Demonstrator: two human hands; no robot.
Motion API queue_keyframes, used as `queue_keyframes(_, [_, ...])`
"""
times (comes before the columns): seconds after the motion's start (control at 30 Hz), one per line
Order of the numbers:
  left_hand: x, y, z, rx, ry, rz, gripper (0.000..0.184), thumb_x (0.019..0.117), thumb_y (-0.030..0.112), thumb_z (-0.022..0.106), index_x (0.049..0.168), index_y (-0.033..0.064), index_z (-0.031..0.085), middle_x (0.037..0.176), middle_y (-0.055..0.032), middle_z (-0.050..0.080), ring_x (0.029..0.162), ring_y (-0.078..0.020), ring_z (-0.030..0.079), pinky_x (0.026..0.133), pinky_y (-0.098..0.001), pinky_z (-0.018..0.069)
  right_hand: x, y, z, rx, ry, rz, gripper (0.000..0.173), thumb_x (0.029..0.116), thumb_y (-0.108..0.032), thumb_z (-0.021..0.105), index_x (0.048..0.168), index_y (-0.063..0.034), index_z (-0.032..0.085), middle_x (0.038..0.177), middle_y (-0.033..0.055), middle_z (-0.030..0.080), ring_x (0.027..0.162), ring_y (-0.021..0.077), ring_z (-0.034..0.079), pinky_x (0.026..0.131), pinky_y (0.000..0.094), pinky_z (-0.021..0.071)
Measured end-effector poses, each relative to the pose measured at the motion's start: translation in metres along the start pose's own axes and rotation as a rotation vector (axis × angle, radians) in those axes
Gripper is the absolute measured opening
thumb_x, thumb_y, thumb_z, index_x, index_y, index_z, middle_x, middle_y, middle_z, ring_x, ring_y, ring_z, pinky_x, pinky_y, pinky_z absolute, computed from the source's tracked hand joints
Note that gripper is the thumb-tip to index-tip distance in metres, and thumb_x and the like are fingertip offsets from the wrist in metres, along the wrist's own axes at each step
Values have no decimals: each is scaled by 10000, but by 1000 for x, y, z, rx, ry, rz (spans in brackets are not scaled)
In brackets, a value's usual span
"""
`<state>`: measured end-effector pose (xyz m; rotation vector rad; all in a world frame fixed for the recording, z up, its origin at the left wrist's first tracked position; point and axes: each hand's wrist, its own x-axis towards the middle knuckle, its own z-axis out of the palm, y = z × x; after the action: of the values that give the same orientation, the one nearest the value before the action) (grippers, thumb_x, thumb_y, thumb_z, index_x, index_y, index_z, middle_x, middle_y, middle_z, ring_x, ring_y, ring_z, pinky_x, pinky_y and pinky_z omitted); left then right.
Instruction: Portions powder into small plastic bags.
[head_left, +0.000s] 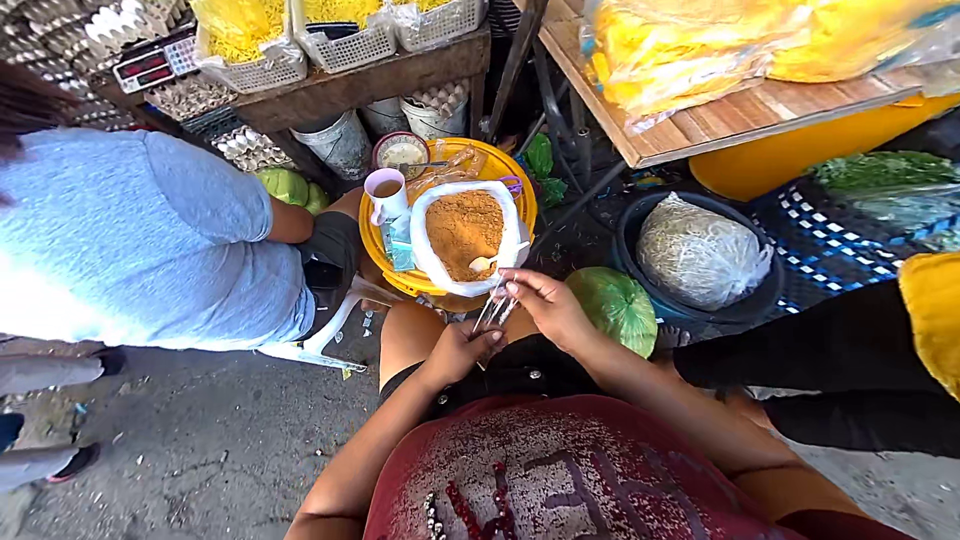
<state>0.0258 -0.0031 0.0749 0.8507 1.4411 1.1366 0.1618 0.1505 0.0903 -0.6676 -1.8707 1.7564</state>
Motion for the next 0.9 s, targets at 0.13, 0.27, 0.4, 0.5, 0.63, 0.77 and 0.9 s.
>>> queue_keyframes(0.13, [4,5,1,24,72,38,197,1023,86,590,1104,-48,709,961,-45,763,883,-65,722,880,-277,592,0,-9,-5,-140,75,-177,373,1072,-144,457,1374,39,579,1114,93,743,986,116,722,912,326,602])
queue_keyframes(0.27, [2,2,-13,86,109,82,169,991,84,639,1069,-45,717,965,-50,757,895,-53,712,888,-264,581,8,-26,-34,-174,88,-287,407,1071,-197,469,1398,36,538,1205,76,720,1072,108,694,919,307,579])
queue_keyframes(0.4, [6,1,-17,123,160,134,136,961,95,684,1015,-18,737,943,-18,762,882,-10,702,876,-230,569,9,-33,-41,-371,-72,-373,372,1008,-271,621,1283,-25,667,1344,140,628,1124,156,649,906,311,573])
queue_keyframes(0.5, [8,-5,-18,168,160,210,150,953,118,701,1009,-15,744,971,-18,752,899,15,680,878,-207,554,11,-37,-36,-422,-102,-385,381,971,-284,685,1263,-39,681,1381,158,603,1149,179,641,899,313,574])
queue_keyframes(0.63, [7,-17,-25,176,140,271,208,936,89,715,1085,-57,711,1072,-81,740,982,-34,693,936,-239,560,11,-31,-29,-439,-163,-337,331,967,-290,697,1189,-45,702,1339,143,632,1152,183,645,922,333,569])
queue_keyframes(0.77, [4,-20,-39,346,213,209,271,983,120,657,1172,-73,680,1137,-152,721,1038,-112,697,979,-271,544,27,-22,-30,-490,-67,-212,279,986,-199,648,1200,-26,694,1256,145,668,1085,212,674,887,379,589])
queue_keyframes(0.9, [1,-27,-57,537,354,219,245,997,86,607,1172,-66,687,1139,-192,712,1084,-205,693,1011,-331,535,61,-6,-38,-755,25,131,537,1004,-280,668,1466,-58,510,1429,231,539,1231,384,592,1005,556,500])
